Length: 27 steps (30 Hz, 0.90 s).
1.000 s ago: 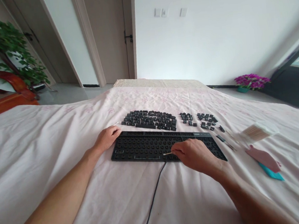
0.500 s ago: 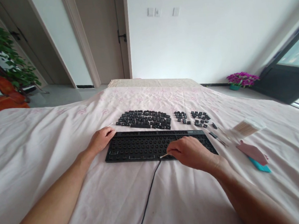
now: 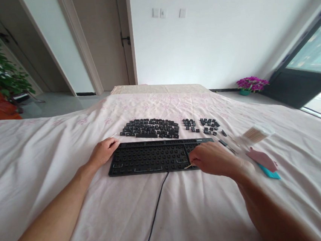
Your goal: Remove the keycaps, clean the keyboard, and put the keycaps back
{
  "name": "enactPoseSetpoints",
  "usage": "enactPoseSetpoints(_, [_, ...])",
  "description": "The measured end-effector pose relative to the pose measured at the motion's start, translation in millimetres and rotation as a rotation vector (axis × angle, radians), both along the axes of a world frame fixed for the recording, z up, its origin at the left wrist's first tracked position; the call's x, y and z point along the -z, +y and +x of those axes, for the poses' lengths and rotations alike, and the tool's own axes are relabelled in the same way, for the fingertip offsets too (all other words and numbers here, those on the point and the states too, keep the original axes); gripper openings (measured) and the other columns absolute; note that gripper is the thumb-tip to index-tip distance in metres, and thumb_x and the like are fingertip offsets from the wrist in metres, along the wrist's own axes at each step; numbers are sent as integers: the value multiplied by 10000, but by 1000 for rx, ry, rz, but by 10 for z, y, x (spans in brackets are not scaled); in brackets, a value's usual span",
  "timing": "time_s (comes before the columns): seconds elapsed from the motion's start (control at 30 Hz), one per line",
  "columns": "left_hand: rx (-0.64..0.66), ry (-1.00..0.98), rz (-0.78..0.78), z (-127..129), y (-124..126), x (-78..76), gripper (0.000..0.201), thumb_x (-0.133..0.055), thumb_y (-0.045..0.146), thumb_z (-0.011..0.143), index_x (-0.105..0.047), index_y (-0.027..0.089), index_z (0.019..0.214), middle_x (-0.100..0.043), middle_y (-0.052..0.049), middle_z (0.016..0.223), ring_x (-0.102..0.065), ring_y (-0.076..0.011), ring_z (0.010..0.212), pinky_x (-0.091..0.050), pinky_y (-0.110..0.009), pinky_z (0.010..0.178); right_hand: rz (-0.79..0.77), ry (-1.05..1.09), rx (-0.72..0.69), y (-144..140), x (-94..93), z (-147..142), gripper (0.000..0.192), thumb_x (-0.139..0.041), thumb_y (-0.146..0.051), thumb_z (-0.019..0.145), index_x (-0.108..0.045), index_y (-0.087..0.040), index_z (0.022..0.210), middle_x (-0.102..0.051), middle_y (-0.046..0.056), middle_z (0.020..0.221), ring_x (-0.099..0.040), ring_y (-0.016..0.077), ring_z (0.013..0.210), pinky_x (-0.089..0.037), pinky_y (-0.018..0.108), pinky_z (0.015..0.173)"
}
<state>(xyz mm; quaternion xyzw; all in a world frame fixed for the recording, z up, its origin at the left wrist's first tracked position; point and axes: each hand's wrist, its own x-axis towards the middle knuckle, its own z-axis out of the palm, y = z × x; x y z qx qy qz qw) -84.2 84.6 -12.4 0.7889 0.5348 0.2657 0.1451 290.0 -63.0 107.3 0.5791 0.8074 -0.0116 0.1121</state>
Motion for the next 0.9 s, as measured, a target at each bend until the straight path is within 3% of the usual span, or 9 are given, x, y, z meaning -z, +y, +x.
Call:
enactPoseSetpoints(0.17, [-6,2,-2,-1,-9,-4,346,-441,470,870,-679,220,843,-728,-4,901,-644,-189,831,-439,-240,772,2,-4,10,-7,-33,83,232,-508,-171,780,-721,-238,717,-719,29,751,-634,167,709,-212,283,557])
enactPoseSetpoints(0.53, [-3,24,-10,0,-20,-11,347,-429,472,889,-665,218,876,-713,-6,923,-638,-184,860,-426,-233,779,48,-46,100,35,-21,-111,233,-511,-210,821,-730,-229,745,-722,62,769,-635,194,707,-208,279,545])
enactPoseSetpoints(0.9, [0,23,-17,-7,0,4,341,-431,476,886,-655,220,858,-711,-6,897,-633,-186,842,-423,-232,758,8,47,34,-21,-6,-101,257,-488,-206,817,-728,-246,733,-718,34,753,-626,161,695,-222,277,549])
